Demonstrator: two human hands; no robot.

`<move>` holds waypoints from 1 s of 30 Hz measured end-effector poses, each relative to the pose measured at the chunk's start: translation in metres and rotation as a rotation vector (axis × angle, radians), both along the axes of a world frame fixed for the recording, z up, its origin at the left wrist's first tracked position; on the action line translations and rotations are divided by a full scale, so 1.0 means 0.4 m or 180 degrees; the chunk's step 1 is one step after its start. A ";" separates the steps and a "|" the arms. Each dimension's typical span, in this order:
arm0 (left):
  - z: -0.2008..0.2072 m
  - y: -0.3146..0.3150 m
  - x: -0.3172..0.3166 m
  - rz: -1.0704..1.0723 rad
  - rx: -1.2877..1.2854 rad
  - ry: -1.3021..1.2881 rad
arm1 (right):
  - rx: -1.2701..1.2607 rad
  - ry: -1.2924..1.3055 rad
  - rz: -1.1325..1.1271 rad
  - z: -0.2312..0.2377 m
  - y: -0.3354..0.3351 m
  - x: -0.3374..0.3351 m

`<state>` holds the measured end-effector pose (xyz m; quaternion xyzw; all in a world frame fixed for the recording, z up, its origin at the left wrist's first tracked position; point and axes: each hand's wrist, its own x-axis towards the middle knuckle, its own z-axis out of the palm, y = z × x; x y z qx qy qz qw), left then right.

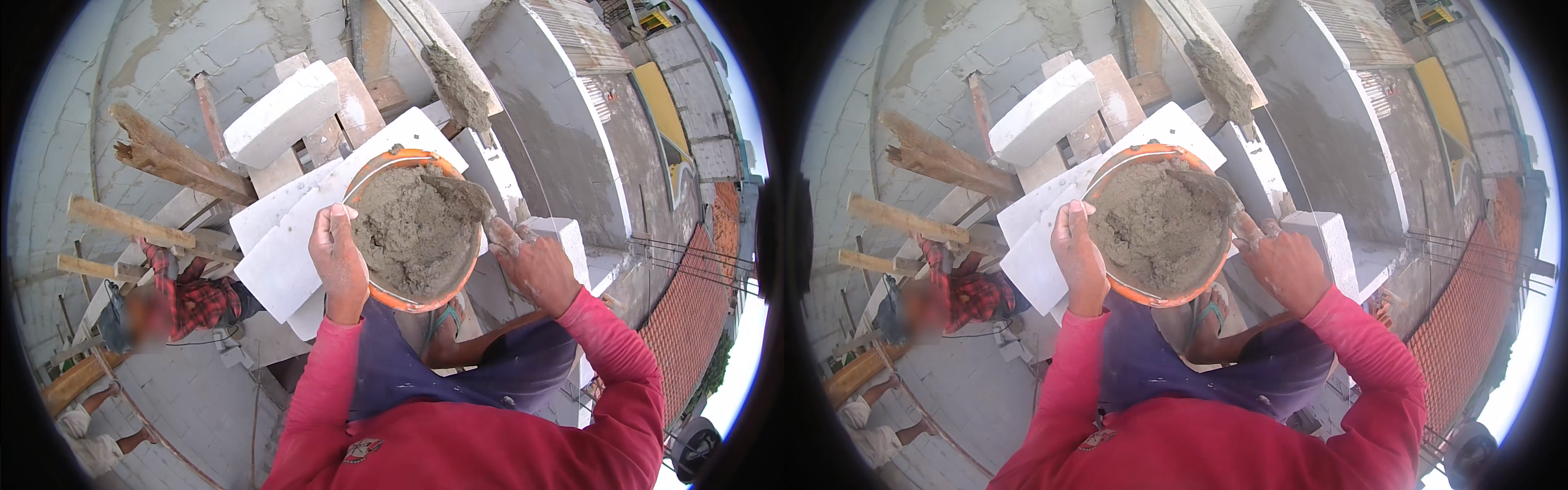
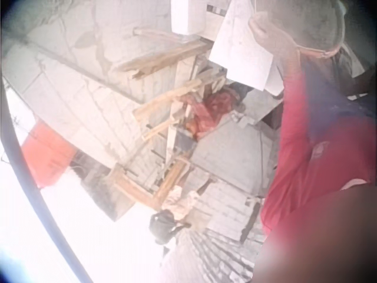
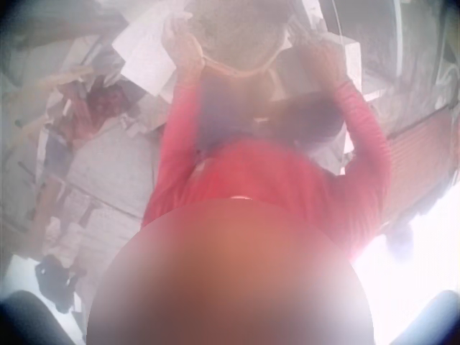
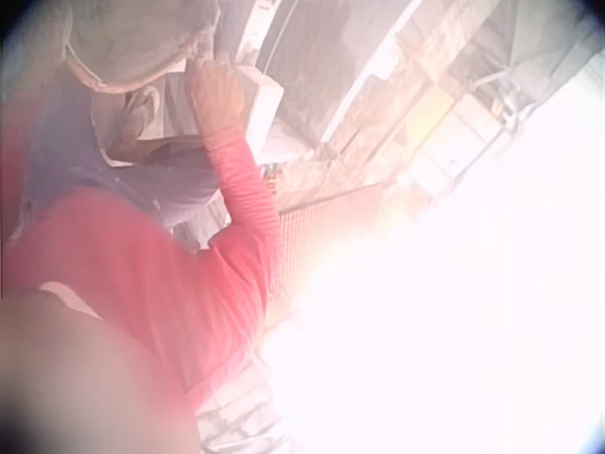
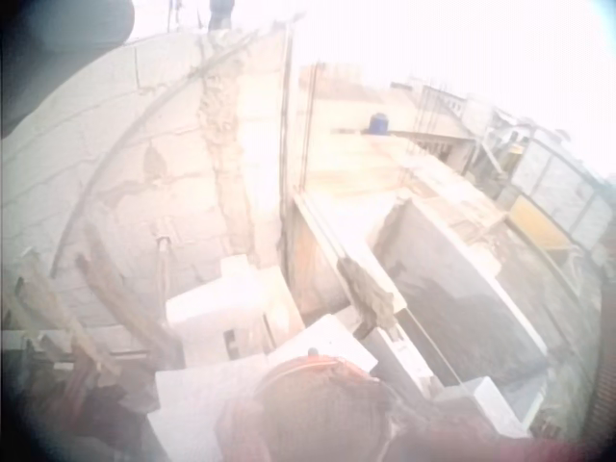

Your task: The person measures and cuts white foam blocks using a hand saw and utility knife, then applies mortar to a wall section using a trowel. The person handles the foam blocks, saw, knife, tape measure, and mortar bucket throughout the process.

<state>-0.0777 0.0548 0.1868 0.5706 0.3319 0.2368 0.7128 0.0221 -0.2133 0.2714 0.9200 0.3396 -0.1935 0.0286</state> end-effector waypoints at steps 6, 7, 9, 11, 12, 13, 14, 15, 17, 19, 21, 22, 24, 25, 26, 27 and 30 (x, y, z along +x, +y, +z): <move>0.004 -0.033 0.016 0.0071 0.0596 0.0147 | 0.1204 0.2078 -0.0597 -0.118 0.056 -0.041; 0.001 -0.023 0.009 0.0121 0.0554 0.0138 | 0.1390 0.2396 -0.0798 -0.121 0.060 -0.063; 0.005 -0.006 0.002 0.0056 0.0230 0.0158 | 0.1224 0.2739 -0.1178 -0.086 0.063 -0.079; 0.006 0.027 0.001 0.0041 0.0038 0.0117 | 0.1227 0.3111 -0.1532 -0.048 0.071 -0.084; -0.005 0.048 0.000 0.0061 -0.0008 0.0070 | 0.1298 0.3314 -0.1701 -0.034 0.065 -0.084; -0.022 0.063 -0.008 0.0058 -0.0082 0.0050 | 0.1349 0.3530 -0.1912 -0.022 0.054 -0.086; -0.036 0.081 -0.012 0.0103 -0.0189 -0.0029 | 0.1410 0.3690 -0.1907 -0.008 0.047 -0.077; -0.052 0.101 -0.017 0.0148 -0.0295 -0.0108 | 0.1472 0.3850 -0.1899 0.005 0.041 -0.066; -0.082 0.149 -0.032 0.0154 -0.0715 -0.0226 | 0.1668 0.4016 -0.1924 0.030 0.034 -0.039; -0.091 0.167 -0.061 0.0158 -0.0936 -0.0253 | 0.1935 0.4027 -0.1998 0.052 0.034 -0.013; -0.108 0.178 -0.074 0.0146 -0.1067 -0.0243 | 0.2269 0.4144 -0.2446 0.068 0.061 0.037; -0.112 0.179 -0.078 0.0142 -0.1074 -0.0221 | 0.2424 0.4204 -0.2676 0.070 0.074 0.066; -0.117 0.182 -0.071 0.0146 -0.1062 -0.0206 | 0.2718 0.4167 -0.3023 0.033 0.114 0.150; -0.119 0.182 -0.066 0.0128 -0.0945 -0.0172 | 0.2881 0.4084 -0.3094 -0.003 0.138 0.200; -0.117 0.179 -0.064 0.0119 -0.0826 -0.0135 | 0.3037 0.4006 -0.3158 -0.045 0.164 0.257; -0.114 0.177 -0.068 0.0113 -0.0683 -0.0076 | 0.3246 0.3921 -0.3193 -0.105 0.190 0.317; -0.116 0.172 -0.056 0.0117 -0.0739 0.0055 | 0.3699 0.3517 -0.3168 -0.310 0.272 0.530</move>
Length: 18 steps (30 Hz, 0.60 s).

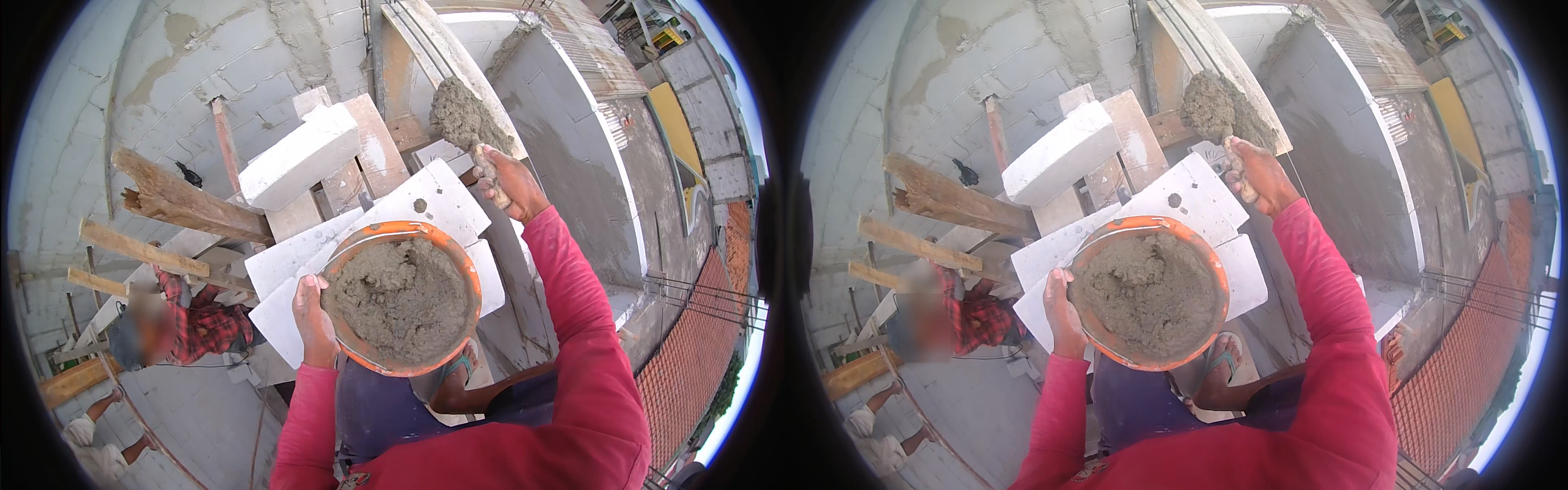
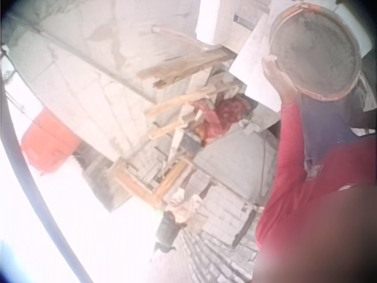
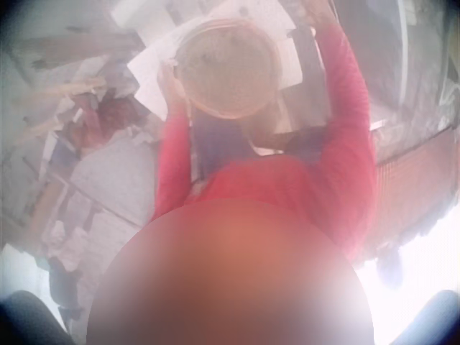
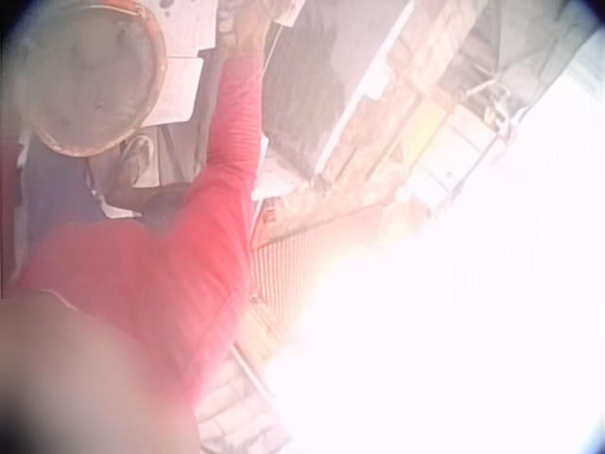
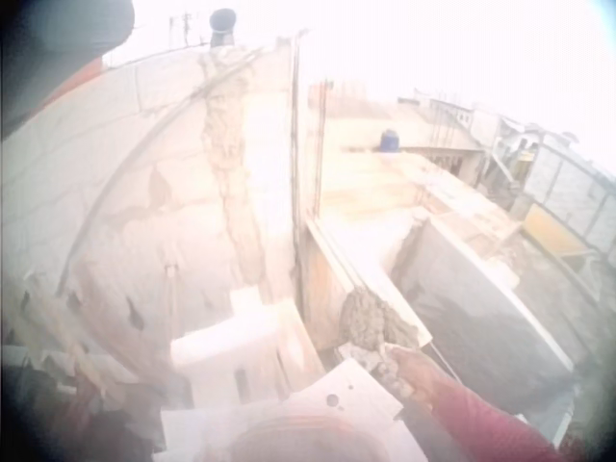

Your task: The person measures and cuts white foam blocks using a hand saw and utility knife, then applies mortar to a wall section using a trowel. The person handles the foam blocks, saw, knife, tape measure, and mortar bucket throughout the process.

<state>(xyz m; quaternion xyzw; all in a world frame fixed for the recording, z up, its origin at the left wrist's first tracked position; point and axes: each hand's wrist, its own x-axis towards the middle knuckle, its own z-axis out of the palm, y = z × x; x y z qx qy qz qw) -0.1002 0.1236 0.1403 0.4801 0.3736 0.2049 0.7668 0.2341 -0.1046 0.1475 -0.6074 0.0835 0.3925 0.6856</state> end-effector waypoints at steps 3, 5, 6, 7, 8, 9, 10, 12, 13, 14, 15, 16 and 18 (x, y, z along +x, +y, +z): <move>-0.036 0.012 -0.022 0.0039 0.0199 0.0141 | -0.0549 -0.0688 -0.0480 -0.173 0.123 0.208; -0.034 0.014 -0.033 0.0078 0.0187 0.0216 | -0.1189 -0.1501 -0.0605 -0.282 0.183 0.330; -0.031 0.014 -0.033 0.0082 0.0163 0.0251 | -0.1680 -0.2036 -0.0575 -0.328 0.203 0.382; -0.030 0.010 -0.031 0.0150 0.0066 0.0234 | -0.2187 -0.2566 -0.0539 -0.370 0.218 0.422; -0.031 0.006 -0.021 0.0140 0.0035 0.0202 | -0.2697 -0.2814 -0.0360 -0.404 0.218 0.453; -0.032 0.002 -0.011 0.0123 0.0001 0.0166 | -0.3215 -0.3053 -0.0173 -0.436 0.213 0.479; -0.026 0.001 -0.010 0.0140 -0.0019 0.0159 | -0.3700 -0.3272 0.0063 -0.455 0.226 0.489; -0.014 -0.001 -0.004 0.0039 0.0036 0.0133 | -0.3807 -0.3422 0.0176 -0.482 0.201 0.493; -0.006 0.001 -0.010 0.0044 0.0106 0.0161 | -0.3822 -0.3331 0.0195 -0.479 0.223 0.450; -0.008 0.004 -0.010 0.0033 0.0155 0.0200 | -0.3878 -0.3276 0.0164 -0.466 0.222 0.431; -0.012 0.008 -0.012 0.0020 0.0204 0.0239 | -0.3868 -0.3269 0.0235 -0.450 0.221 0.416; -0.015 0.009 -0.013 -0.0007 0.0237 0.0260 | -0.3882 -0.3270 0.0292 -0.439 0.204 0.414; -0.015 0.008 -0.018 -0.0003 0.0251 0.0315 | -0.3981 -0.3461 0.0425 -0.432 0.178 0.382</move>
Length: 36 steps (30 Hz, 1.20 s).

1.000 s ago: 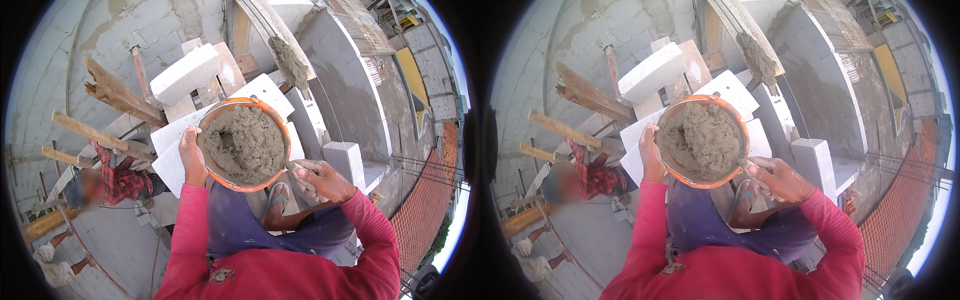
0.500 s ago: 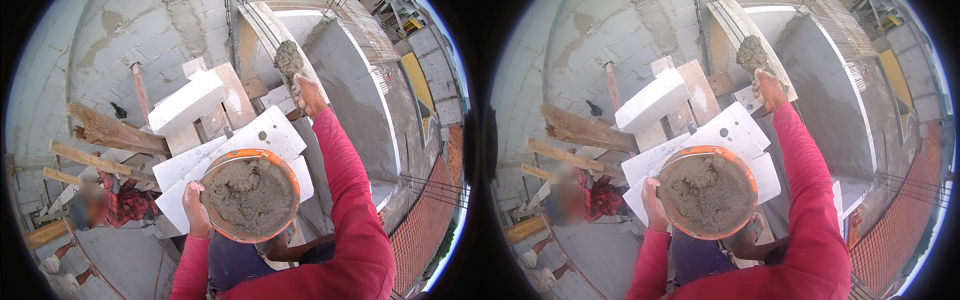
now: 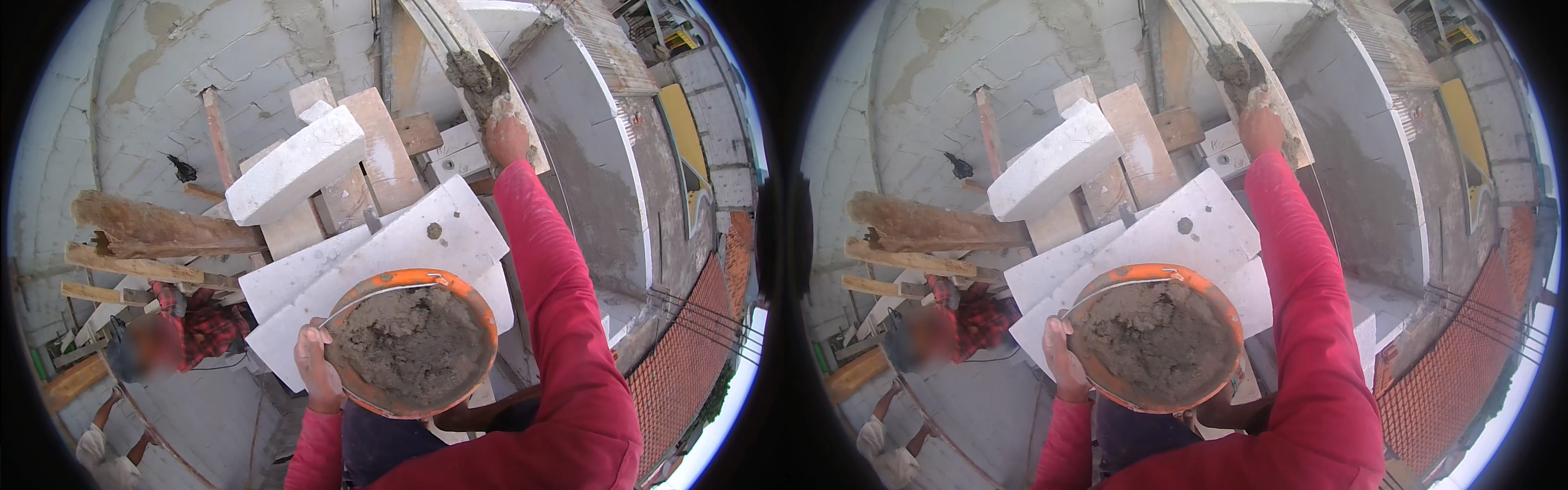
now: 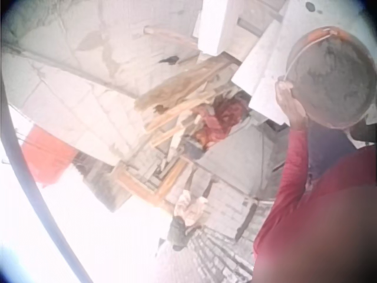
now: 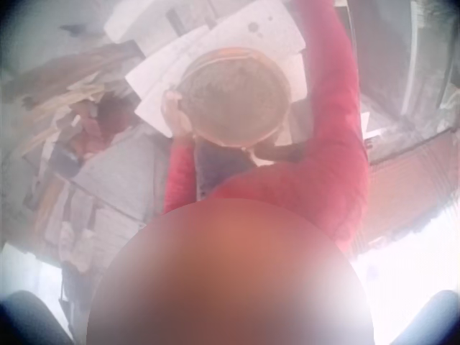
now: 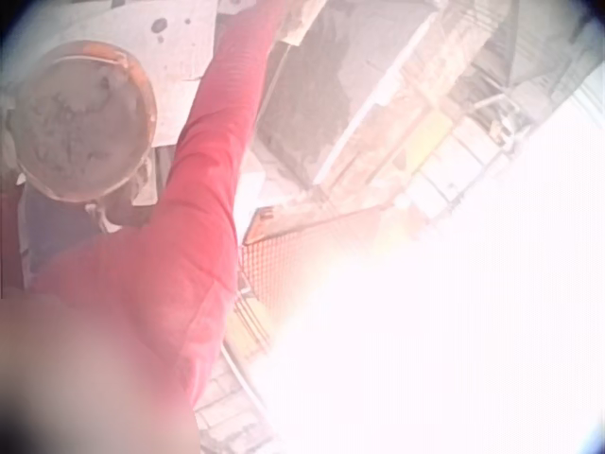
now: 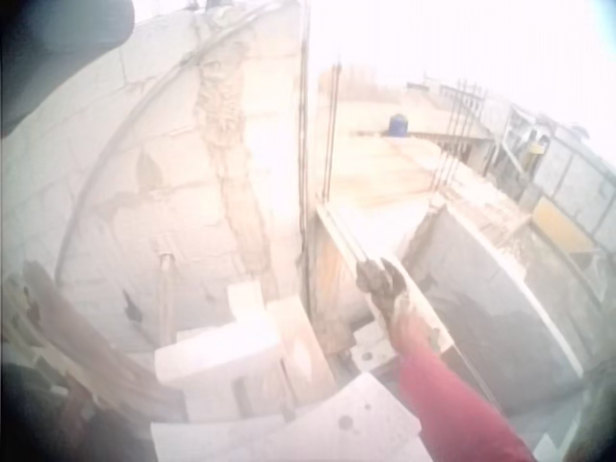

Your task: The person measures and cuts white foam blocks using a hand saw and utility knife, then applies mortar to a wall section using a trowel. The person handles the foam blocks, saw, knife, tape measure, and mortar bucket throughout the process.

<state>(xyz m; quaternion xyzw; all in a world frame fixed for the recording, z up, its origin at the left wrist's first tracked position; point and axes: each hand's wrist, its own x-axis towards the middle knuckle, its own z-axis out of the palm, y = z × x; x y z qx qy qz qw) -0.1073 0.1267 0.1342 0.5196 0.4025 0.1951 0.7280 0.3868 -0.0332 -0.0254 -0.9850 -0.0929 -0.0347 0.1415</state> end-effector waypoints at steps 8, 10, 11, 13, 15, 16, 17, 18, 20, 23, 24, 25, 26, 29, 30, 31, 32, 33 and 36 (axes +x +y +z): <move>-0.009 0.002 -0.003 0.0020 0.0067 0.0052 | -0.0234 0.0198 0.0346 0.043 -0.010 -0.035; -0.020 0.008 -0.004 0.0003 0.0212 0.0129 | -0.0179 0.0031 0.0417 0.030 -0.004 -0.008; -0.025 0.004 -0.004 0.0010 0.0179 0.0088 | -0.0166 -0.0058 0.0440 0.025 -0.013 0.003; -0.028 0.003 -0.005 0.0065 0.0156 0.0017 | 0.0246 -0.0189 0.0179 0.011 -0.011 -0.028; -0.023 0.007 -0.009 0.0015 0.0264 0.0056 | 0.0528 -0.0123 0.0176 0.014 -0.018 -0.075; -0.021 0.006 -0.011 -0.0014 0.0302 0.0066 | 0.0584 -0.0017 0.0290 0.025 -0.038 -0.090; -0.023 0.007 -0.016 -0.0028 0.0298 0.0106 | 0.0643 0.0091 0.0408 0.036 -0.053 -0.101; -0.027 0.009 -0.022 -0.0038 0.0294 0.0148 | 0.0477 0.0174 0.0377 0.034 -0.078 -0.102; -0.027 0.006 -0.012 -0.0074 0.0320 0.0129 | 0.0134 0.0282 0.0293 0.030 -0.146 -0.081; -0.019 0.003 -0.007 -0.0066 0.0323 0.0088 | 0.0055 0.0207 0.0243 0.013 -0.157 -0.063; -0.025 0.002 -0.013 -0.0040 0.0248 0.0073 | 0.0099 0.0066 0.0278 0.006 -0.166 -0.073; -0.027 0.004 -0.014 0.0003 0.0197 0.0048 | 0.0168 -0.0088 0.0328 0.009 -0.156 -0.086; -0.025 0.005 -0.010 0.0021 0.0198 -0.0006 | 0.0235 -0.0241 0.0377 0.012 -0.143 -0.093; -0.024 0.007 -0.005 0.0063 0.0098 -0.0162 | 0.0437 0.0216 0.0053 0.048 -0.090 -0.094; -0.030 0.009 -0.009 0.0089 0.0010 -0.0216 | 0.0238 0.0327 0.0177 0.041 -0.086 -0.080; -0.037 0.008 -0.010 0.0113 -0.0089 -0.0275 | 0.0029 0.0431 0.0300 0.038 -0.080 -0.060; -0.040 0.006 -0.011 0.0101 -0.0076 -0.0245 | -0.0180 0.0536 0.0422 0.034 -0.080 -0.047; -0.044 0.005 -0.011 0.0089 -0.0062 -0.0215 | -0.0143 0.0511 0.0370 0.025 -0.084 -0.049; -0.028 0.009 -0.018 0.0163 -0.0019 -0.0154 | 0.0007 0.0604 0.0399 0.015 -0.010 -0.143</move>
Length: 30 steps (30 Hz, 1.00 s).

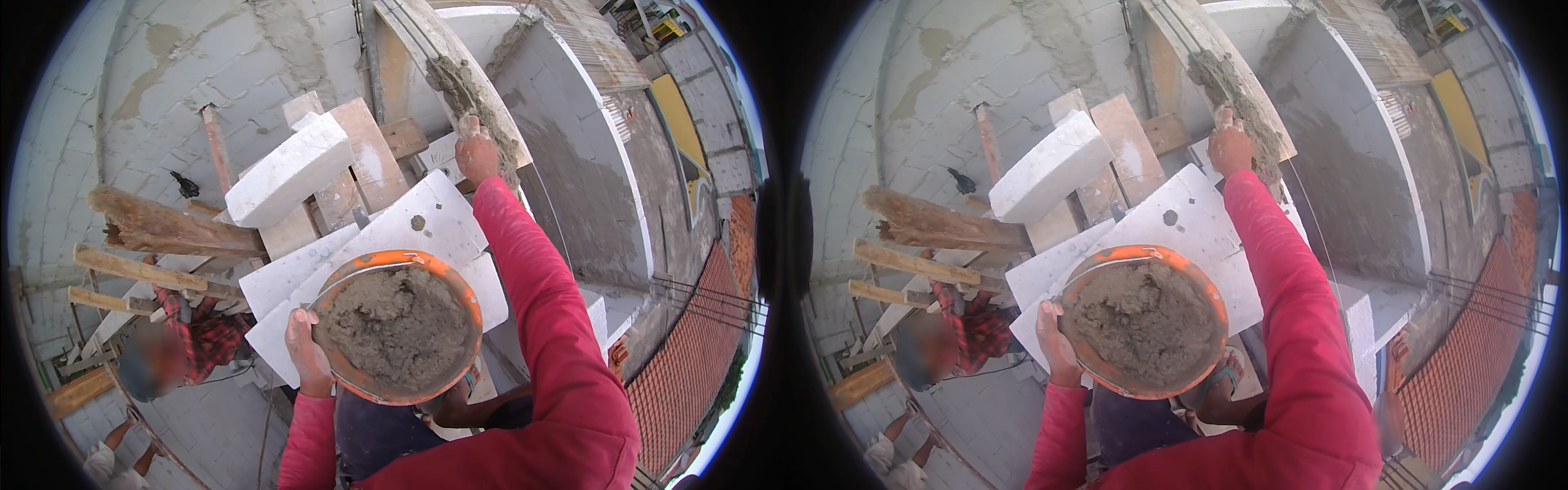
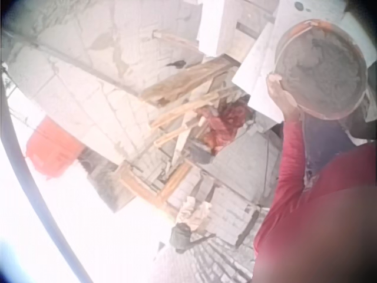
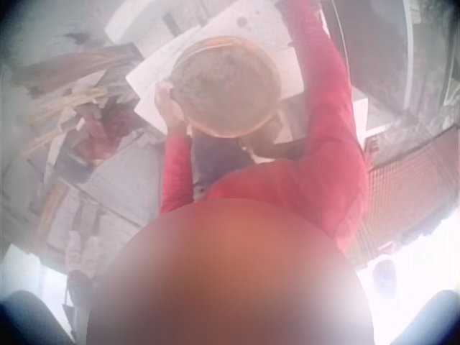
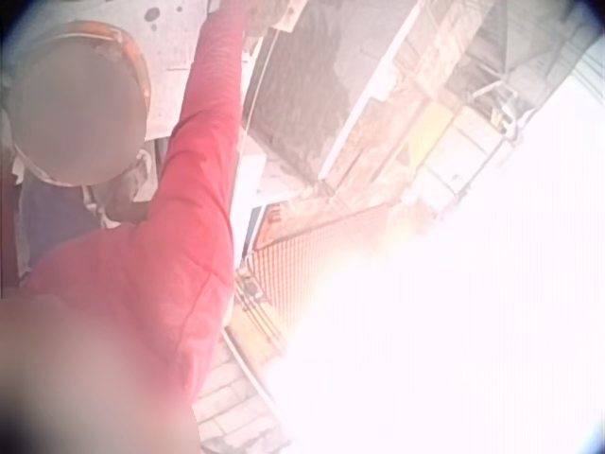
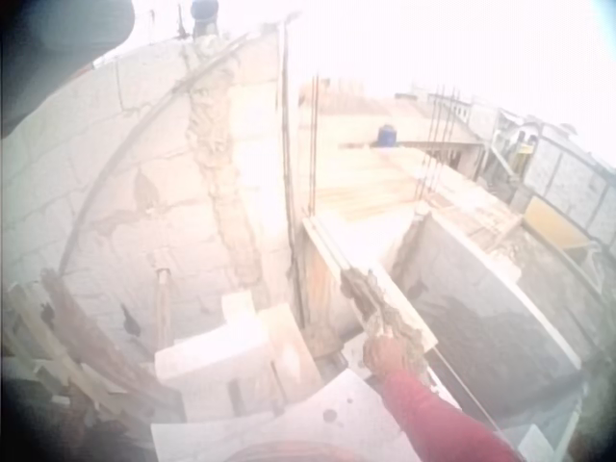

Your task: The person measures and cuts white foam blocks using a hand saw and utility knife, then applies mortar to a wall section using a trowel. The person handles the foam blocks, saw, knife, tape measure, and mortar bucket throughout the process.

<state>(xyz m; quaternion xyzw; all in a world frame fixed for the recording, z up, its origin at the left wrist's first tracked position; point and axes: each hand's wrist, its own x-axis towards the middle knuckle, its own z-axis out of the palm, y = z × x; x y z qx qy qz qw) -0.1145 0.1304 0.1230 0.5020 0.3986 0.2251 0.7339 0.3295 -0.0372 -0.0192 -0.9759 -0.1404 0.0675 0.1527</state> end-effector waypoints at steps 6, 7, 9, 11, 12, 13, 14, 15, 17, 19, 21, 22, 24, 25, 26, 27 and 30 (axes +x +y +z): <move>0.010 -0.012 0.034 -0.0121 -0.0166 -0.0177 | 0.0572 -0.0543 -0.0176 -0.143 0.061 0.069; 0.018 -0.017 0.033 -0.0120 -0.0320 -0.0238 | 0.0507 -0.0171 -0.0499 -0.147 0.070 0.107; 0.002 -0.002 -0.010 -0.0074 -0.0024 -0.0011 | 0.0802 0.0113 -0.0526 -0.121 0.102 0.044; -0.009 0.005 -0.004 -0.0094 0.0133 0.0022 | 0.1115 0.0021 -0.0484 -0.093 0.057 0.014; -0.009 0.007 0.000 -0.0105 0.0167 0.0022 | 0.1177 -0.0196 -0.0343 -0.084 0.042 0.034; -0.014 0.001 0.000 -0.0129 0.0185 0.0030 | 0.1222 -0.0405 -0.0214 -0.079 0.017 0.044; -0.006 -0.004 0.003 -0.0127 0.0159 0.0052 | 0.1266 -0.0580 -0.0096 -0.073 0.000 0.034; 0.008 -0.007 0.011 -0.0124 0.0136 0.0073 | 0.0928 -0.0208 -0.0104 -0.058 -0.002 0.065; 0.012 -0.007 0.016 -0.0099 0.0051 0.0055 | 0.0688 0.0020 -0.0047 -0.057 -0.014 0.077; 0.000 -0.008 0.014 -0.0050 -0.0090 0.0005 | 0.0567 0.0031 -0.0097 -0.056 -0.017 0.069; -0.007 -0.005 0.005 -0.0069 -0.0072 -0.0043 | 0.0564 -0.0155 -0.0227 -0.063 -0.007 0.009; -0.008 -0.002 0.005 -0.0092 -0.0068 -0.0074 | 0.0572 -0.0221 -0.0126 -0.058 -0.008 -0.020; 0.001 -0.002 0.005 -0.0059 -0.0083 -0.0081 | 0.0573 -0.0337 0.0080 -0.051 -0.018 -0.082; 0.004 -0.003 0.008 -0.0054 -0.0096 -0.0101 | 0.0440 -0.0217 0.0091 -0.053 -0.042 -0.100; 0.003 -0.003 0.010 -0.0096 -0.0043 -0.0071 | 0.0303 -0.0091 0.0099 -0.066 -0.080 -0.112; -0.001 -0.002 0.010 -0.0138 0.0011 -0.0042 | 0.0166 0.0036 0.0108 -0.077 -0.114 -0.113; 0.006 -0.008 0.013 -0.0129 0.0013 -0.0066 | 0.0312 0.0157 -0.0036 -0.048 -0.169 -0.088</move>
